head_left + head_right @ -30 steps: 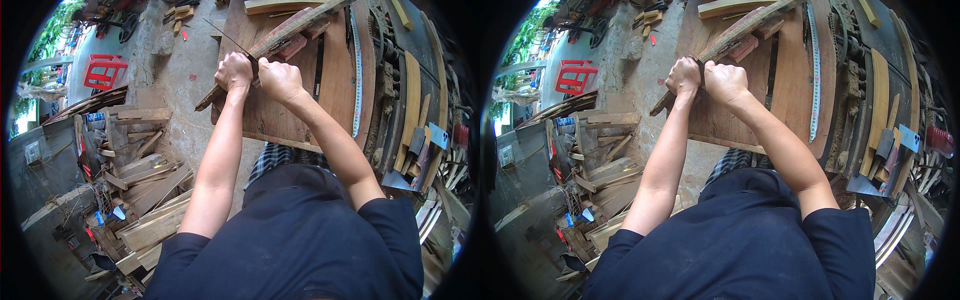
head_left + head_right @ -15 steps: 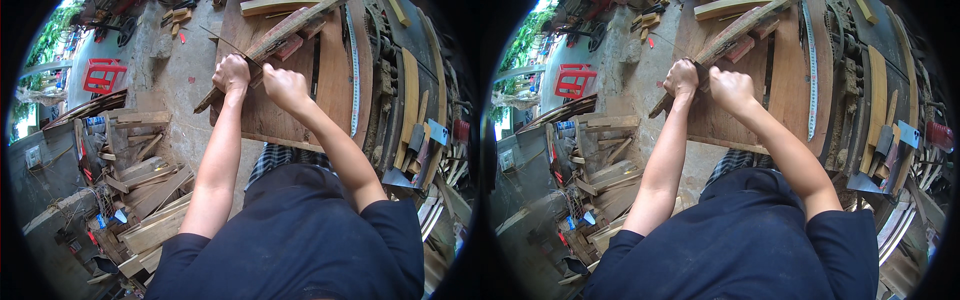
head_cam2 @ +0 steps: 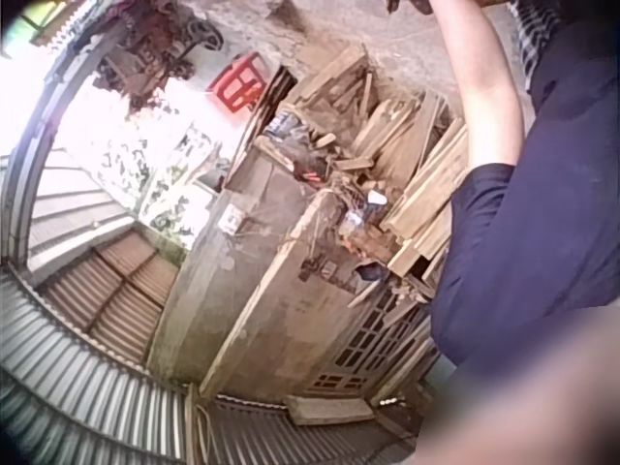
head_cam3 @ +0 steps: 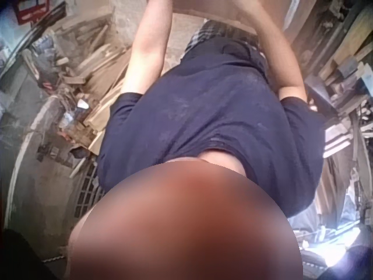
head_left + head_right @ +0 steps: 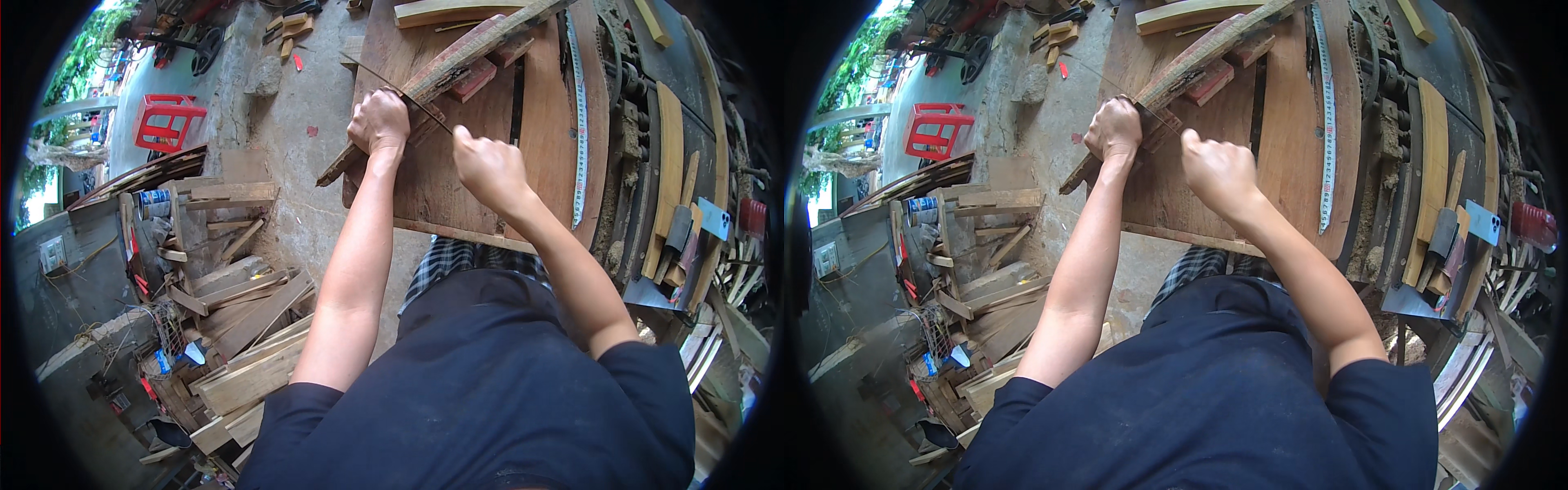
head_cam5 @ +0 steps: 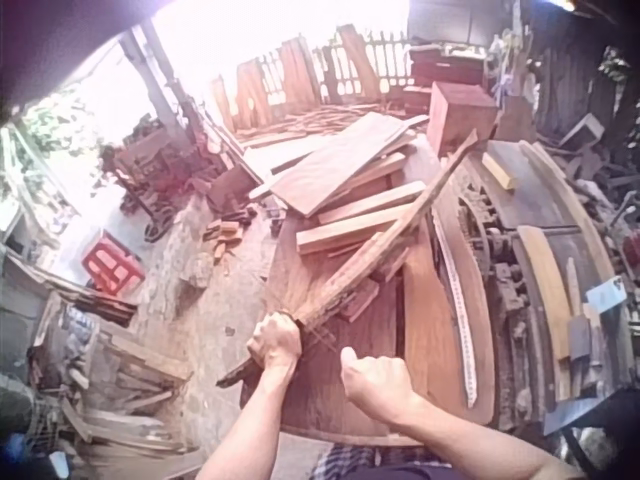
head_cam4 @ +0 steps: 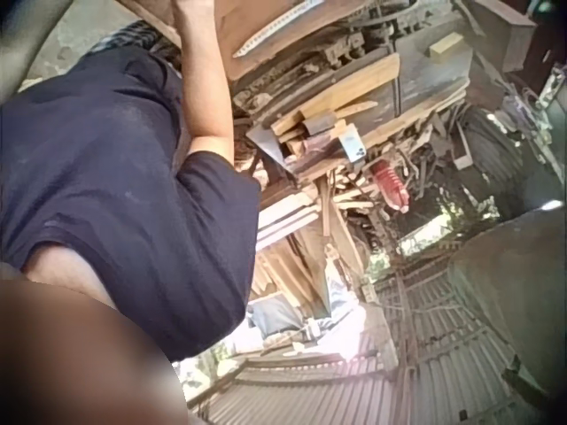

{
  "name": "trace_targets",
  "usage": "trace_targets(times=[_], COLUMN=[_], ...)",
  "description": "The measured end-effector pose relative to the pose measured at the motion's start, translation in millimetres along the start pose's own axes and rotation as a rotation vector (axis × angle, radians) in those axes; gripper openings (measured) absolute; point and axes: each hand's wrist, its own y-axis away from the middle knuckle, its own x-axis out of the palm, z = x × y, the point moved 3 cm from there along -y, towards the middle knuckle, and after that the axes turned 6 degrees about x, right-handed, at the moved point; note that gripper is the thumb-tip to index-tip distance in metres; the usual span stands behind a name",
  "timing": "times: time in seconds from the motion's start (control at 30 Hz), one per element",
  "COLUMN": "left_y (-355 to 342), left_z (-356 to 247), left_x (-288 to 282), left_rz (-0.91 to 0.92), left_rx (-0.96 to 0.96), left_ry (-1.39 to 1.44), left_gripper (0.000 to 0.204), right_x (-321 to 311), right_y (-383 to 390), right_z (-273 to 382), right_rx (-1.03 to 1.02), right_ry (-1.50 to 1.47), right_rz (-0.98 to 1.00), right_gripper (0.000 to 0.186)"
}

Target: Sawing a piece of wood by hand on a workbench.

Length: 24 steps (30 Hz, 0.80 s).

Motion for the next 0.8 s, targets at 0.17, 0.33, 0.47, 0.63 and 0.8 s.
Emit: trace_targets(times=[0.17, 0.33, 0.47, 0.63, 0.8], left_y=[-1, -1, 1, -2, -1], left_z=[-12, -3, -4, -14, 0], left_x=[-2, 3, -3, 0, 1], left_rz=[0.023, 0.026, 0.017, 0.036, -0.016], left_rx=[0.004, 0.01, -0.003, 0.015, 0.005], left_ry=[-0.006, -0.004, -0.008, -0.002, -0.031], left_gripper=[0.045, 0.045, 0.045, 0.046, 0.041], right_x=[7, 12, -6, 9, 3], right_y=[-29, -31, 11, -42, -8], right_z=[3, 9, -2, 8, 4], right_rx=[-0.005, -0.008, 0.084, 0.022, 0.026], right_ry=[-0.02, -0.016, 0.003, -0.014, -0.004], right_rz=[-0.086, -0.047, 0.121, -0.012, 0.052], right_gripper=[0.011, 0.011, 0.01, 0.01, 0.011])
